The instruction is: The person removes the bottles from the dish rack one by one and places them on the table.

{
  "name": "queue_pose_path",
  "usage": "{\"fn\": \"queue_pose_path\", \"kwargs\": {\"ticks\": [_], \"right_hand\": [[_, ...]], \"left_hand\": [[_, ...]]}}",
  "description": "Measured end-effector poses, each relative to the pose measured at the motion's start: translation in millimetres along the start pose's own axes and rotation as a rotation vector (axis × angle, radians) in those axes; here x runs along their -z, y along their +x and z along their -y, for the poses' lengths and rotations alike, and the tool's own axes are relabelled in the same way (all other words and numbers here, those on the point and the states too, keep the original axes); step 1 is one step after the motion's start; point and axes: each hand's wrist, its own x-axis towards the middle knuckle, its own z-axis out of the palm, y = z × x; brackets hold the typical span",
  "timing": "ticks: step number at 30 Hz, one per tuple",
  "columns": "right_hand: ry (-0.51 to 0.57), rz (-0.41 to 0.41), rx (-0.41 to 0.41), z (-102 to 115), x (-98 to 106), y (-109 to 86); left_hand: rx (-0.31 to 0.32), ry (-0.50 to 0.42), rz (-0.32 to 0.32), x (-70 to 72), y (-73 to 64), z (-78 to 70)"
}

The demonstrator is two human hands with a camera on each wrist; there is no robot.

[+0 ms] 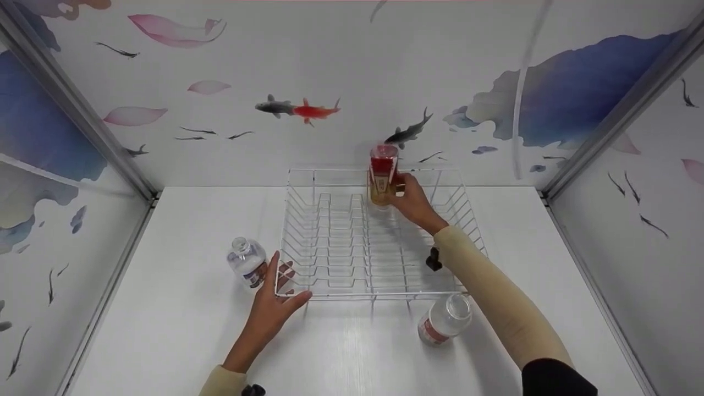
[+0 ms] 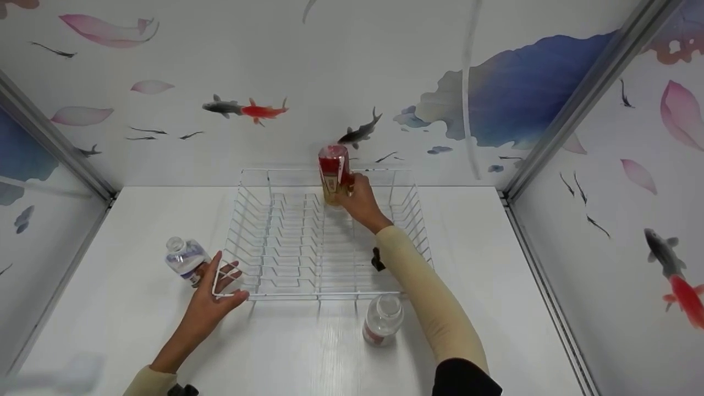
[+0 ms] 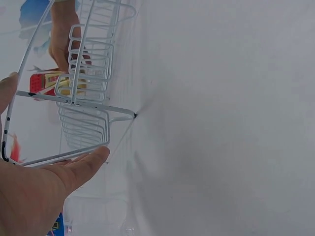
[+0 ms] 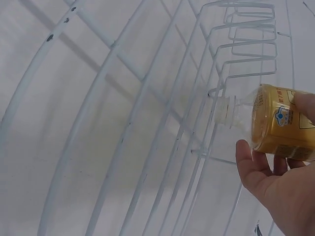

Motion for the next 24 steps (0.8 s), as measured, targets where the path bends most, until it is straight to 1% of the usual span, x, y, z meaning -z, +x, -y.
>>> {"fn": "queue_pose_path", "kwargs": {"ticks": [4,11,19,24], "right_hand": [[-0.008,0.002,-0.025,1.6,1.9,-4.6],[-0.008,-0.009,-0.032,4.1,8.5,-11.1],[-0.044,-0.034,-0.068,10.9,24.3,-17.0],[-0.028,-0.037,-0.074,18.2,34.0,-24.4]], "left_hand": [[0.001,-0.004,0.000,0.7,-0.7,0.5],[-0.019,-0.015,0.004,1.3,-2.2,1.4],[-0.022,-0.016,0.004,0.6,-1.4,3.3],[-0.023,-0.019,0.007,1.0,-1.1,3.3]]}}
